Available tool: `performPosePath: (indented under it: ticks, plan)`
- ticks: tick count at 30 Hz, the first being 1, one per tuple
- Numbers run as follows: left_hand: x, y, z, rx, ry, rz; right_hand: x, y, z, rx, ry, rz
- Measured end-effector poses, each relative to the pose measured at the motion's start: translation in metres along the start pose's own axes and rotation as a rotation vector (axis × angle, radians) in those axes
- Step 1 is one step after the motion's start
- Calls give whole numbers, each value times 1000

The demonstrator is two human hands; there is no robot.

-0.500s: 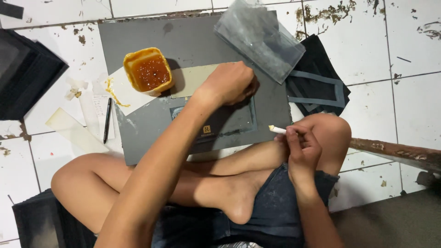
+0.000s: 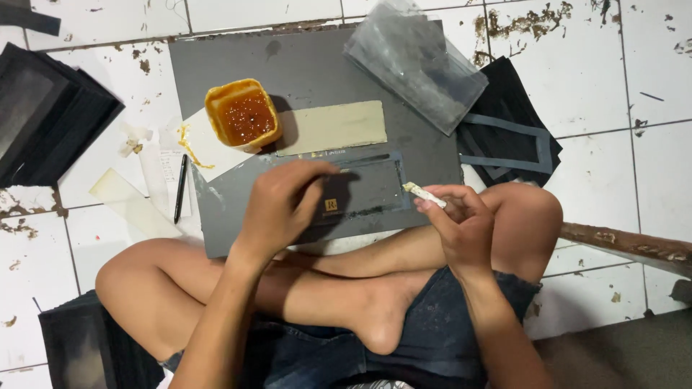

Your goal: The person sits on the floor and assembles rectangular frames by applying a white adhesive to a dark grey board using a small stick. They then place a clear plastic sheet over the adhesive and press it down to secure it. The person repeats this process for multiple frames, stacking the completed ones to the side.

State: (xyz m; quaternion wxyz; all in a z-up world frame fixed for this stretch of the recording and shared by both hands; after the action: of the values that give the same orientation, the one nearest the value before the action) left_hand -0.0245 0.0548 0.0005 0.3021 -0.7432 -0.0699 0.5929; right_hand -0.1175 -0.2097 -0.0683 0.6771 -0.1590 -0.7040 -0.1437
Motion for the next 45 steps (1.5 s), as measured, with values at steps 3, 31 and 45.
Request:
performPosePath:
  ticks: [3, 31, 45]
  plan:
    - [35, -26, 50, -192, -80, -5, 10, 23, -16, 165, -61, 55]
    - [68, -54, 92, -474, -310, -82, 61, 82, -75, 122, -739, 801]
    - [-48, 32, -14, -265, 117, -19, 4, -15, -141, 62, -522, 742]
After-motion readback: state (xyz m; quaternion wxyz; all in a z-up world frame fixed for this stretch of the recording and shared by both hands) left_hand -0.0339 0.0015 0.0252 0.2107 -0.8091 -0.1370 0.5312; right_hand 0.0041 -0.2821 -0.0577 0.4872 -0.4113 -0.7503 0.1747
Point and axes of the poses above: each hand's wrist, its own z-axis away from the middle knuckle, its own y-axis out of the palm, x = y × z, the point moved 5 cm from there along -z, towards the middle knuckle, and after that the axes turned 9 degrees about -y, right-handed, at the moved point
